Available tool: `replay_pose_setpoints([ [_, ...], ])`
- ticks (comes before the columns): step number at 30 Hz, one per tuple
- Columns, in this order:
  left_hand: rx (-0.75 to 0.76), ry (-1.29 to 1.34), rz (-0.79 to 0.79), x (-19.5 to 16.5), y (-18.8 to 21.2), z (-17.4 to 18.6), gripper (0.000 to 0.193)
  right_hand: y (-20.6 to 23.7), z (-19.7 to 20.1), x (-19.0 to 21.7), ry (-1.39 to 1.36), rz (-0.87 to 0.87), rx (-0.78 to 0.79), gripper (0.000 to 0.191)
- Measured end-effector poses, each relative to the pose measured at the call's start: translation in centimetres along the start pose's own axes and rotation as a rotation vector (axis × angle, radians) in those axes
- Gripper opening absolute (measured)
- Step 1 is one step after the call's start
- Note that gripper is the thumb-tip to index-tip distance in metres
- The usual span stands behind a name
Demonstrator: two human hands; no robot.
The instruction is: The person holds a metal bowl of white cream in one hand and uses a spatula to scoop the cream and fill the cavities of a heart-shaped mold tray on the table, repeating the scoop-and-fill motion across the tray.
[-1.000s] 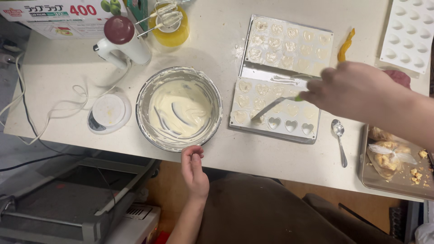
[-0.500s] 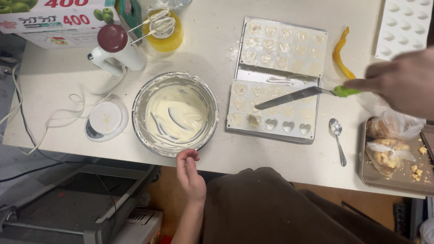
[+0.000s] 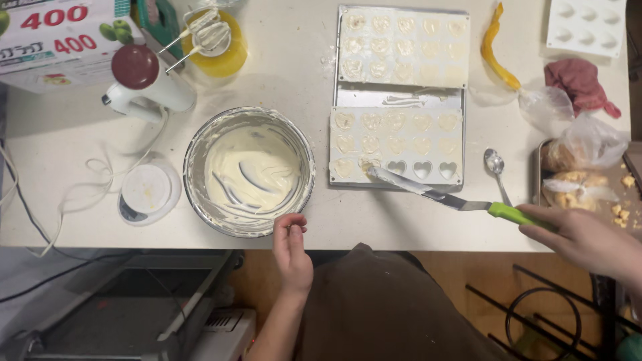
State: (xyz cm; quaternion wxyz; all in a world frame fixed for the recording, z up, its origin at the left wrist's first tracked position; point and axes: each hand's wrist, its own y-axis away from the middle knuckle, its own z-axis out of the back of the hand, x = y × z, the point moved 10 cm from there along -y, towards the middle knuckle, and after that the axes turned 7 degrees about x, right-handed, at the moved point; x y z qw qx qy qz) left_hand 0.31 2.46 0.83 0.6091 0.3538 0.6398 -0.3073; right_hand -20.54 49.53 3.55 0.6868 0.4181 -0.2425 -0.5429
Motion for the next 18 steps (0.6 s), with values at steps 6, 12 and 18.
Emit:
replay_pose_setpoints([
  [6, 0.122, -0.006, 0.007, 0.6, -1.8, -0.9, 0.021, 2.9, -2.0, 2.4, -0.414, 0.069, -0.032, 0.054],
  [12, 0.197, -0.004, 0.027, 1.2, -2.7, -1.1, 0.02, 3.8, -3.1, 6.9, -0.339, -0.107, 0.19, 0.054],
  [18, 0.187, 0.0, 0.025, 1.5, -2.3, -0.3, 0.021, 5.2, -0.9, 5.9, -0.196, -0.11, 0.23, 0.049],
])
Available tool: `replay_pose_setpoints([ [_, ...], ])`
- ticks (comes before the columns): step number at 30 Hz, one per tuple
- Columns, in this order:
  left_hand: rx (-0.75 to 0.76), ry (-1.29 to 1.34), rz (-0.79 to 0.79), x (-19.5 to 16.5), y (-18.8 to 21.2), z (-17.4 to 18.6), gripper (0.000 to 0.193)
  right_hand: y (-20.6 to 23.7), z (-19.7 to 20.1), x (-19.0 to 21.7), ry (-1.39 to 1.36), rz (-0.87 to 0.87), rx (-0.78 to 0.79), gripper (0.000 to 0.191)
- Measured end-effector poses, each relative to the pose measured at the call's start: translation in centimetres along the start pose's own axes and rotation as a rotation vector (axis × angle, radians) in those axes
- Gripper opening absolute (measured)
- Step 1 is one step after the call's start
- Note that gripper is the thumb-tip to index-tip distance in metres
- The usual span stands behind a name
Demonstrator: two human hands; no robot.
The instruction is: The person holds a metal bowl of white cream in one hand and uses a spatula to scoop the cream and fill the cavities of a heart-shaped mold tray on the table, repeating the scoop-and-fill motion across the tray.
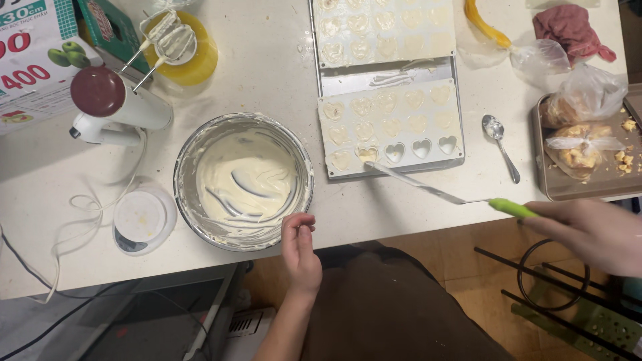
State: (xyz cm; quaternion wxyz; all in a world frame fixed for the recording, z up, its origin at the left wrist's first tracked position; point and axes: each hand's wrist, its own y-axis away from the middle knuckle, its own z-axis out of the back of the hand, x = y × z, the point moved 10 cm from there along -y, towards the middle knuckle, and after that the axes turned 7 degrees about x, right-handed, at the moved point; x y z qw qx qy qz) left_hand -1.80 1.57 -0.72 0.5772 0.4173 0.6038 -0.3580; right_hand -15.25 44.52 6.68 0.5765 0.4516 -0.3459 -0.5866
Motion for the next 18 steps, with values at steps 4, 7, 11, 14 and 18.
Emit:
replay_pose_setpoints([
  [4, -0.026, -0.006, 0.016, 0.2, 0.6, 0.9, 0.022, 0.5, 1.0, 1.8, -0.088, 0.042, -0.047, 0.05],
  [7, -0.034, -0.009, 0.009, 0.3, 0.8, 1.3, 0.023, 0.6, 0.5, 4.6, -0.018, 0.021, -0.046, 0.051],
  [11, -0.037, -0.038, 0.011, 0.2, 1.3, 1.7, 0.024, 1.6, 0.0, 3.3, 0.169, -0.071, -0.008, 0.049],
  [14, -0.046, -0.037, 0.006, 0.1, 1.5, 1.7, 0.025, -0.2, -1.2, -0.4, 0.18, -0.088, -0.07, 0.049],
  [18, -0.072, -0.033, 0.015, 0.1, 2.0, 1.4, 0.026, -2.5, -2.2, -6.3, -0.325, 0.281, -0.276, 0.051],
])
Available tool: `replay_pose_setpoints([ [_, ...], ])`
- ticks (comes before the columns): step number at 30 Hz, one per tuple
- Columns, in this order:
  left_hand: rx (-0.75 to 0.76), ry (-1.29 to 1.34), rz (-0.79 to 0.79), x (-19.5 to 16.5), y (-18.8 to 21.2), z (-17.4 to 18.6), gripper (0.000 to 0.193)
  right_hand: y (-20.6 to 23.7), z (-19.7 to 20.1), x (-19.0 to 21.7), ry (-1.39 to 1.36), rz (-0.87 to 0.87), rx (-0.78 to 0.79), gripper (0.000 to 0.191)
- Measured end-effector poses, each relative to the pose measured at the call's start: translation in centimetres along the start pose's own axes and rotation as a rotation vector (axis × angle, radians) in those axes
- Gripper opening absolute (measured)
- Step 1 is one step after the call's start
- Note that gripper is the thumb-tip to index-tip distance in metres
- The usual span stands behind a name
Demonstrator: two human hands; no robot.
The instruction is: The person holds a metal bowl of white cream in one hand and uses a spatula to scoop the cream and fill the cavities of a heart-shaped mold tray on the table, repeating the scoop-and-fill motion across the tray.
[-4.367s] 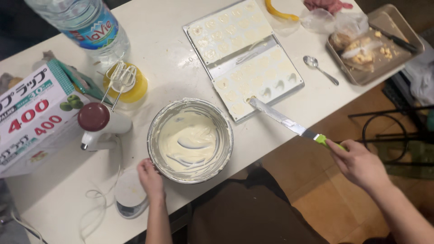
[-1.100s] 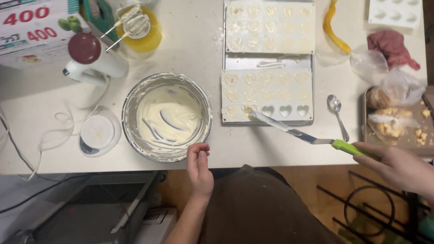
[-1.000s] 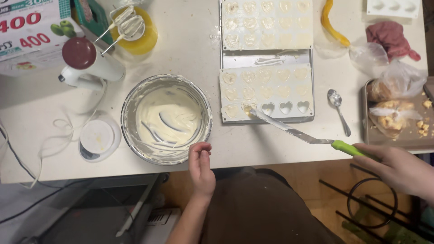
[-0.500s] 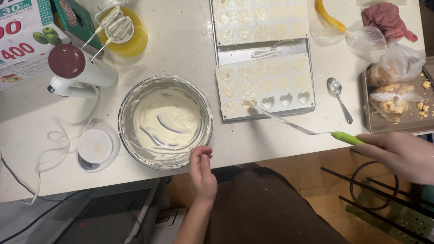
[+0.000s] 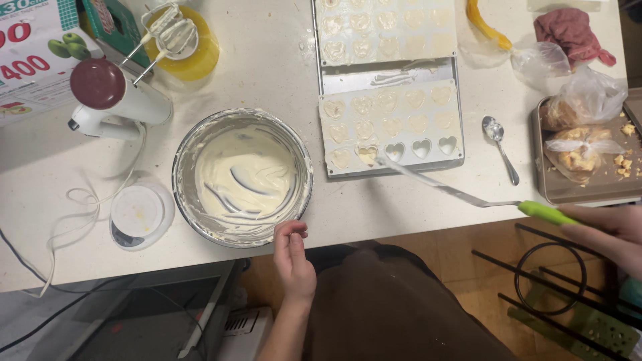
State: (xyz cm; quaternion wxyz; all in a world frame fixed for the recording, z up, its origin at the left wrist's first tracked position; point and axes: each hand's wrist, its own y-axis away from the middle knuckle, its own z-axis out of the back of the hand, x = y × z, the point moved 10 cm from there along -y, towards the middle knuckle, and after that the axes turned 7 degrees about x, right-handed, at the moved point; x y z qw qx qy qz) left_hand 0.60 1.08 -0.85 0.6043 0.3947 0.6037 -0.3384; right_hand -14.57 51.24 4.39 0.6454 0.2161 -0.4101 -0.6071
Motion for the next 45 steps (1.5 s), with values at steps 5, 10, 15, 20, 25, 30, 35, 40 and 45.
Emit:
replay_pose_setpoints([
  [5, -0.038, -0.029, -0.041, -0.6, 0.7, -1.1, 0.025, -0.1, -1.9, -6.6, 0.185, -0.185, 0.015, 0.056],
  [10, -0.045, -0.038, -0.054, -1.1, 1.7, -3.6, 0.022, 0.3, -3.3, -5.3, 0.219, -0.165, -0.026, 0.056],
  [15, -0.007, 0.0, -0.103, -1.9, 2.2, -7.5, 0.019, -0.7, -2.3, -3.0, 0.238, 0.102, -0.241, 0.048],
  [20, -0.08, -0.118, -0.1, -2.4, 2.9, -7.5, 0.018, -1.0, -2.3, -4.1, 0.53, 0.064, -0.209, 0.056],
  [25, -0.295, -0.234, -0.139, -3.3, 2.5, 0.1, 0.021, 0.3, -1.8, -7.2, 0.551, 0.018, -0.152, 0.064],
  [30, -0.57, -0.274, -0.142, -4.6, 3.4, 8.8, 0.02, 1.5, -1.4, -12.9, 0.259, -0.054, -0.161, 0.065],
  [35, -0.6, -0.273, -0.109, -4.9, 2.6, 13.1, 0.022, -1.9, -12.3, -9.8, -0.621, -0.013, -0.049, 0.038],
  [40, -0.479, -0.269, -0.148, -5.6, -0.6, 16.2, 0.022, -3.0, -19.3, 1.8, -0.842, 0.06, -0.263, 0.034],
  [45, -0.393, -0.261, -0.15, -6.2, -3.2, 20.5, 0.023, -2.7, -20.3, 11.8, -0.775, 0.149, -0.475, 0.036],
])
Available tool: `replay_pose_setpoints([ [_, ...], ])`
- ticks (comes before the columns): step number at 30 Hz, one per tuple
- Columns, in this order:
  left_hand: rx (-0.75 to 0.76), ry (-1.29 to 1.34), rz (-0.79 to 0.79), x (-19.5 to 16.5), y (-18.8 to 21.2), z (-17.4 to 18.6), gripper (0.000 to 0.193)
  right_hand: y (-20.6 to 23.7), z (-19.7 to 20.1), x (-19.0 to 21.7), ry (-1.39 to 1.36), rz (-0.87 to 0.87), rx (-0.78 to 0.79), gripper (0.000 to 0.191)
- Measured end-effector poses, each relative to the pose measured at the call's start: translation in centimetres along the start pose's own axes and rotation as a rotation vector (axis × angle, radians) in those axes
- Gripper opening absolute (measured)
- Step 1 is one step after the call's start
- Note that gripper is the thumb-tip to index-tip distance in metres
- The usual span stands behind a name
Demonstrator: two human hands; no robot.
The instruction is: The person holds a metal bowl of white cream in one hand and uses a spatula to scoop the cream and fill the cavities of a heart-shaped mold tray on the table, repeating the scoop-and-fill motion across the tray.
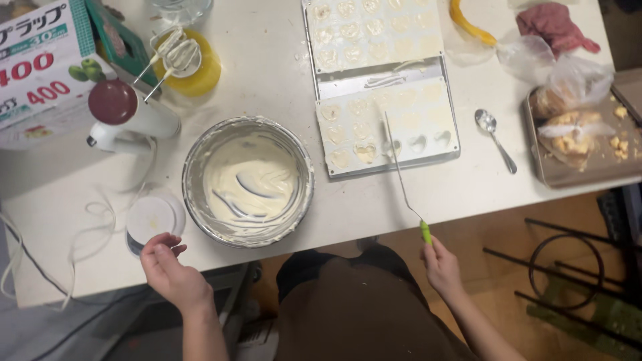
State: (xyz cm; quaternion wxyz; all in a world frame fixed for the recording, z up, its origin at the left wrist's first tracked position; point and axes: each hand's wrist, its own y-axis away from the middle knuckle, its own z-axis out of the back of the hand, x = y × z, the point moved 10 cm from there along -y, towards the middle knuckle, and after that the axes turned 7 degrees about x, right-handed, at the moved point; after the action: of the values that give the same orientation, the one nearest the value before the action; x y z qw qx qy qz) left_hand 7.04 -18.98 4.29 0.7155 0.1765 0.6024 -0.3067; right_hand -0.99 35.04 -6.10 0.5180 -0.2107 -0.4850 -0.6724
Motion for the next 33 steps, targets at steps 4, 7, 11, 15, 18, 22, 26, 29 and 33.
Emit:
replay_pose_setpoints([
  [4, 0.061, 0.016, 0.001, 1.1, -2.7, 2.5, 0.023, 0.5, -4.6, 2.5, -0.067, -0.024, -0.039, 0.037],
  [7, 0.104, 0.005, -0.006, 1.9, -4.0, 4.3, 0.023, 0.9, -7.3, 3.2, -0.152, -0.075, -0.029, 0.037],
  [11, 0.131, 0.011, -0.032, 2.2, -5.7, 6.6, 0.023, 1.4, -10.1, 4.7, -0.132, -0.05, -0.009, 0.035],
  [15, 0.13, -0.007, -0.037, 2.3, -6.9, 8.3, 0.023, 1.6, -12.5, 5.4, -0.189, -0.053, 0.003, 0.035],
  [18, 0.149, -0.03, -0.063, 2.0, -7.5, 9.1, 0.023, 1.7, -14.2, 5.6, -0.234, -0.05, 0.04, 0.038],
  [22, 0.151, -0.021, -0.066, 2.2, -8.3, 9.5, 0.024, 1.6, -16.3, 5.8, -0.24, -0.04, 0.155, 0.035],
  [26, 0.153, -0.016, -0.057, 2.6, -8.8, 9.4, 0.025, 3.1, -17.0, 4.0, -0.452, -0.154, 0.227, 0.038],
  [29, 0.152, -0.012, -0.027, 2.9, -8.8, 8.9, 0.026, 4.8, -14.2, 1.4, -0.579, -0.279, 0.107, 0.037],
  [33, 0.186, 0.013, -0.012, 3.0, -8.3, 6.7, 0.026, 4.9, -8.7, 0.0, -0.521, -0.172, -0.077, 0.035],
])
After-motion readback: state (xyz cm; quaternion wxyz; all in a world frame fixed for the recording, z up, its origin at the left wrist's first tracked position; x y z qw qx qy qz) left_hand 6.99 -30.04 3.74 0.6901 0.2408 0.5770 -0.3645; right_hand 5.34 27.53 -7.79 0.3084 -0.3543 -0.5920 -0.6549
